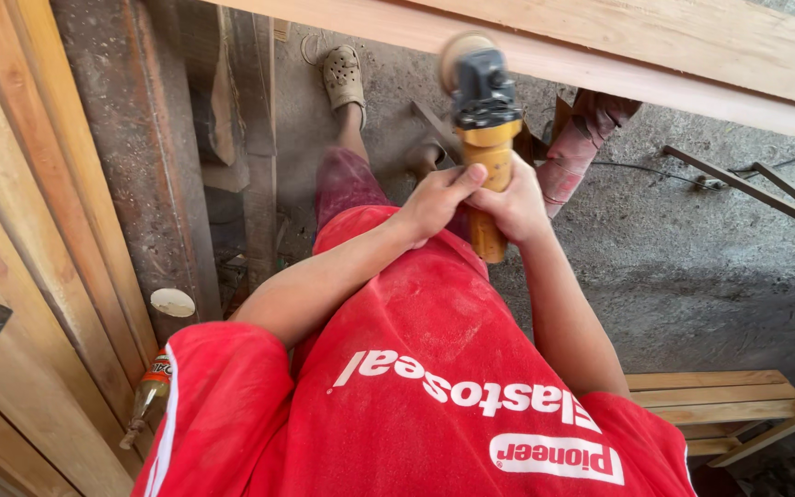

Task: The person uses a handheld angle grinder with a sanding disc to smooth the surface of a long wooden plank. They hold the plank with one hand and move the tool along its length repeatedly, generating sawdust.

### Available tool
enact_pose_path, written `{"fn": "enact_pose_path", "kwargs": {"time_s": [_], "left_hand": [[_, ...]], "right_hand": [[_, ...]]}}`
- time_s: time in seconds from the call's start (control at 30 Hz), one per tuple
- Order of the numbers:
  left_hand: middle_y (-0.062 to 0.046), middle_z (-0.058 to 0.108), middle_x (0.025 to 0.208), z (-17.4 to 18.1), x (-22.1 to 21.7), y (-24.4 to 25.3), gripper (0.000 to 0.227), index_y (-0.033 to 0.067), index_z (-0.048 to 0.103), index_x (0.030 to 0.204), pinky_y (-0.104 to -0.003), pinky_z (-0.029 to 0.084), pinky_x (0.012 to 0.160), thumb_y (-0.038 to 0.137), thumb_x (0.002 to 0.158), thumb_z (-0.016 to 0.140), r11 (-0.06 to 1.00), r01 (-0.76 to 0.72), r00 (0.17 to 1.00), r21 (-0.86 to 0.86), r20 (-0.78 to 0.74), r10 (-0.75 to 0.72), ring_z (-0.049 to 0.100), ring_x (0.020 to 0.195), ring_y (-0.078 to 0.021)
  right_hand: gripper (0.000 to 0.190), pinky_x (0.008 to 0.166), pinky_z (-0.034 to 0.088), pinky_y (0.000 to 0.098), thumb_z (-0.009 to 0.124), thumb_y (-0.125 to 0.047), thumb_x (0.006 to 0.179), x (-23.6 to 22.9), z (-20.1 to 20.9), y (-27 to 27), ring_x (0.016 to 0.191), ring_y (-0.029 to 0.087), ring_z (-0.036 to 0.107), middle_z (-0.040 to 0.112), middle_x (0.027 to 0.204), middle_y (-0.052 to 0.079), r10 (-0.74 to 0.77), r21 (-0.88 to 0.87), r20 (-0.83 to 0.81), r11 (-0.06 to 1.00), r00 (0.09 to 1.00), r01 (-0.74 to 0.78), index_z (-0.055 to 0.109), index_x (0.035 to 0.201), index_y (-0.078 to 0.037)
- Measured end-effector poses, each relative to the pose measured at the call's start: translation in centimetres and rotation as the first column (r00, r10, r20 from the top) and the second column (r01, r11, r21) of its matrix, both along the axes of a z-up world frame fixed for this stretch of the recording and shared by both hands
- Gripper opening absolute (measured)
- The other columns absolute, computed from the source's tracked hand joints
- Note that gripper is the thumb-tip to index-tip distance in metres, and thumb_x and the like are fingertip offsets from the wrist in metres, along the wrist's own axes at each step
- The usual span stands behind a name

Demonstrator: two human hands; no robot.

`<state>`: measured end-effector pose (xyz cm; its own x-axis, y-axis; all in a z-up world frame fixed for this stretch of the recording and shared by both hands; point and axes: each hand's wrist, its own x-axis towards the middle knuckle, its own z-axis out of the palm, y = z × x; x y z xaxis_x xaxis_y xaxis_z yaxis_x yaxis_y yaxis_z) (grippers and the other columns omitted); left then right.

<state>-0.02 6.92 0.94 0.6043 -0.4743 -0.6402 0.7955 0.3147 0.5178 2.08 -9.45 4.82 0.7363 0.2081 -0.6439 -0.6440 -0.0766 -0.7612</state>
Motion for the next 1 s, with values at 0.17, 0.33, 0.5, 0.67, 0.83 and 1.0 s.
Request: {"fn": "enact_pose_path", "kwargs": {"time_s": [0.17, 0.33, 0.5, 0.67, 0.83, 1.0], "left_hand": [[-0.017, 0.075, 0.119, 0.4, 0.4, -5.0, 0.075, -0.0047, 0.068, 0.130, -0.033, 0.052, 0.097, 0.060, 0.097, 0.053, 0.942, 0.252, 0.961, 0.221, 0.055, -0.269, 0.069, 0.111, -0.0199], [-0.018, 0.073, 0.122, 0.8, 0.2, -2.3, 0.077, -0.0062, 0.065, 0.132, -0.033, 0.051, 0.100, 0.061, 0.097, 0.053, 0.980, 0.114, 0.987, 0.162, 0.098, -0.130, 0.068, 0.115, -0.0212], [-0.020, 0.073, 0.123, 1.2, -0.3, 5.3, 0.079, -0.0084, 0.064, 0.134, -0.033, 0.051, 0.105, 0.062, 0.099, 0.052, 0.983, -0.073, 0.992, 0.169, 0.114, 0.054, 0.068, 0.119, -0.0225], [-0.019, 0.067, 0.131, 1.6, 0.7, 12.1, 0.080, -0.0082, 0.060, 0.137, -0.034, 0.047, 0.108, 0.062, 0.099, 0.053, 0.962, -0.255, 0.967, 0.097, 0.055, 0.250, 0.062, 0.125, -0.0221], [-0.019, 0.068, 0.131, 1.9, 1.6, 17.9, 0.083, -0.0083, 0.060, 0.136, -0.035, 0.047, 0.109, 0.064, 0.097, 0.054, 0.932, -0.359, 0.934, 0.057, 0.018, 0.358, 0.063, 0.124, -0.0233], [-0.017, 0.064, 0.135, 2.0, 2.7, 22.0, 0.087, -0.0060, 0.055, 0.139, -0.034, 0.044, 0.111, 0.068, 0.093, 0.058, 0.894, -0.426, 0.905, 0.139, 0.060, 0.422, 0.060, 0.127, -0.0213]], "right_hand": [[0.045, 0.085, 0.057, 0.0302, 0.077, -0.013, 0.083, -1.8, -0.1, -4.5, 0.095, 0.013, 0.067, 0.068, 0.109, 0.004, -0.113, -0.003, 0.008, 0.994, 0.994, 0.113, 0.060, 0.122, -0.001], [0.046, 0.087, 0.057, 0.0296, 0.075, -0.012, 0.083, -0.4, 0.3, -2.2, 0.097, 0.012, 0.066, 0.068, 0.111, 0.003, 0.007, 0.046, 0.042, 0.999, 0.999, -0.009, 0.059, 0.125, -0.002], [0.043, 0.084, 0.056, 0.0291, 0.076, -0.013, 0.083, 2.9, 0.7, 5.4, 0.093, 0.010, 0.065, 0.068, 0.106, 0.003, 0.213, 0.037, 0.037, 0.976, 0.976, -0.214, 0.061, 0.121, -0.001], [0.045, 0.082, 0.058, 0.0300, 0.077, -0.016, 0.080, 6.7, 1.8, 13.6, 0.091, 0.011, 0.068, 0.070, 0.102, 0.004, 0.357, 0.013, 0.035, 0.934, 0.933, -0.358, 0.061, 0.119, -0.001], [0.048, 0.082, 0.061, 0.0314, 0.079, -0.022, 0.079, 9.6, 3.0, 20.1, 0.091, 0.014, 0.072, 0.073, 0.102, 0.007, 0.476, -0.042, 0.054, 0.880, 0.878, -0.474, 0.060, 0.118, -0.001], [0.051, 0.083, 0.062, 0.0325, 0.080, -0.026, 0.076, 11.6, 2.8, 24.7, 0.091, 0.016, 0.074, 0.073, 0.101, 0.009, 0.550, -0.086, 0.070, 0.834, 0.832, -0.544, 0.061, 0.116, 0.000]]}}
